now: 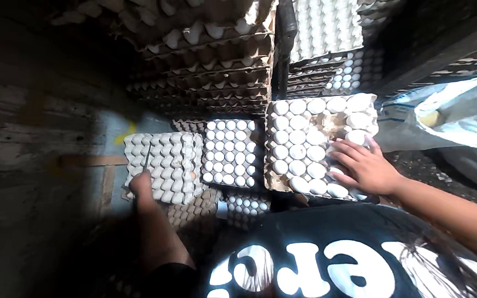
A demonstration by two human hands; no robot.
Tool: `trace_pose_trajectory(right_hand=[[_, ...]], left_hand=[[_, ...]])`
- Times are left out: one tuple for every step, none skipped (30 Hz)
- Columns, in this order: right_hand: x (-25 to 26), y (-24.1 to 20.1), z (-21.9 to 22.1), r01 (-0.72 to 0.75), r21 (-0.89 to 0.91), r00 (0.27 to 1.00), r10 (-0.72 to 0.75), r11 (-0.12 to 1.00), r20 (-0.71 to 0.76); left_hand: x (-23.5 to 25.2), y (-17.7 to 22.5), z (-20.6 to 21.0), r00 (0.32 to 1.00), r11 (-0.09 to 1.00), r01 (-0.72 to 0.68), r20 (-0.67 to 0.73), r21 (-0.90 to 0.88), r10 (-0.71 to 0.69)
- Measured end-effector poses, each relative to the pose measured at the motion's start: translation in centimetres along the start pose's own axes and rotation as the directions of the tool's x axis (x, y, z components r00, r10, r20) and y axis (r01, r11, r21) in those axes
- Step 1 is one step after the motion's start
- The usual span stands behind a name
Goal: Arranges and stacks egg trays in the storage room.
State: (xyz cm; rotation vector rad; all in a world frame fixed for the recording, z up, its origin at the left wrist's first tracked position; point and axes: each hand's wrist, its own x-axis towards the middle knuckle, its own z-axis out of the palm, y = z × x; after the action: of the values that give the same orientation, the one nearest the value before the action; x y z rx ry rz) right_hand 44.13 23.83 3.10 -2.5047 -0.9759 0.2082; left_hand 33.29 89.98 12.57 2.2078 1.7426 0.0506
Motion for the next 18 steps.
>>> trace_pose_trajectory(right_hand=[[0.0,0.0,-0.1,0.002,0.002,1.0,-0.002,1.0,-0.002],[0.0,-0.1,-0.2,-0.001,0.002,1.0,0.001,1.0,0.004],[0.0,-0.1,-0.4,-0.007,0.004,1.0,0.007,1.0,0.018],[-0.1,-0.1,-0.5,-0.009,0.007,1.0,0.008,1.0,0.028],[0.0,-0.2,-0.5,-0.012,0.014,0.999,0.012,1.0,0.04],[0.1,-0.3,-0.6,-0.017,0.022,0.998,0.016,1.0,0.057],[0.1,-0.4,-0.6,-0.023,0.025,0.997,0.021,0.999,0.07],[0.0,-0.4,-0.7,-0.026,0.021,0.997,0.024,0.999,0.072],[0.1,-0.3,-0.8,-0.025,0.018,0.997,0.023,1.0,0.071],[0.1,-0.2,-0.8,-0.021,0.013,0.998,0.02,1.0,0.065],[0.1,-0.1,-0.7,-0.015,0.007,0.998,0.014,1.0,0.057],[0.2,-0.2,-0.6,-0.013,0.006,0.998,0.013,1.0,0.062],[0.2,-0.2,-0.6,-0.018,0.006,0.997,0.018,1.0,0.077],[0.1,-0.2,-0.6,-0.025,0.006,0.996,0.024,1.0,0.092],[0.0,-0.1,-0.5,-0.025,0.001,0.996,0.024,1.0,0.088],[0.0,-0.2,-0.4,-0.021,0.0,0.997,0.021,1.0,0.077],[0.0,-0.2,-0.3,-0.017,-0.001,0.998,0.017,1.0,0.068],[-0.1,-0.1,-0.3,-0.01,-0.005,0.998,0.01,1.0,0.056]], left_hand=[[0.0,-1.0,0.4,0.999,0.987,0.009,-0.035,-0.159,-0.015],[-0.2,-1.5,0.7,0.998,0.953,0.022,-0.05,-0.302,-0.038],[-0.9,-1.7,0.7,0.996,0.907,0.039,-0.055,-0.42,-0.068],[-1.7,-1.6,0.3,0.993,0.863,0.047,-0.066,-0.503,-0.093],[-2.5,-1.3,-0.1,0.99,0.835,0.043,-0.09,-0.549,-0.11],[-3.3,-1.0,-0.3,0.986,0.819,0.033,-0.116,-0.573,-0.121],[-3.9,-0.7,-0.4,0.982,0.812,0.015,-0.147,-0.583,-0.123],[-4.4,-0.4,-0.4,0.978,0.81,-0.01,-0.174,-0.586,-0.114],[-4.6,-0.1,-0.4,0.975,0.809,-0.041,-0.199,-0.587,-0.095],[-4.6,0.0,-0.4,0.972,0.81,-0.077,-0.226,-0.582,-0.07],[-4.7,0.2,-0.5,0.967,0.815,-0.111,-0.252,-0.569,-0.044],[-5.0,0.2,-0.7,0.962,0.82,-0.14,-0.274,-0.555,-0.021],[-5.4,0.2,-1.0,0.956,0.823,-0.165,-0.292,-0.544,-0.002],[-5.9,0.2,-1.1,0.952,0.823,-0.185,-0.305,-0.537,0.015],[-6.5,0.2,-1.4,0.947,0.822,-0.205,-0.321,-0.531,0.029],[-7.1,0.2,-1.8,0.942,0.82,-0.22,-0.333,-0.529,0.038],[-7.8,0.3,-2.3,0.94,0.814,-0.23,-0.34,-0.533,0.042],[-8.7,0.8,-3.0,0.941,0.805,-0.228,-0.337,-0.548,0.037]])
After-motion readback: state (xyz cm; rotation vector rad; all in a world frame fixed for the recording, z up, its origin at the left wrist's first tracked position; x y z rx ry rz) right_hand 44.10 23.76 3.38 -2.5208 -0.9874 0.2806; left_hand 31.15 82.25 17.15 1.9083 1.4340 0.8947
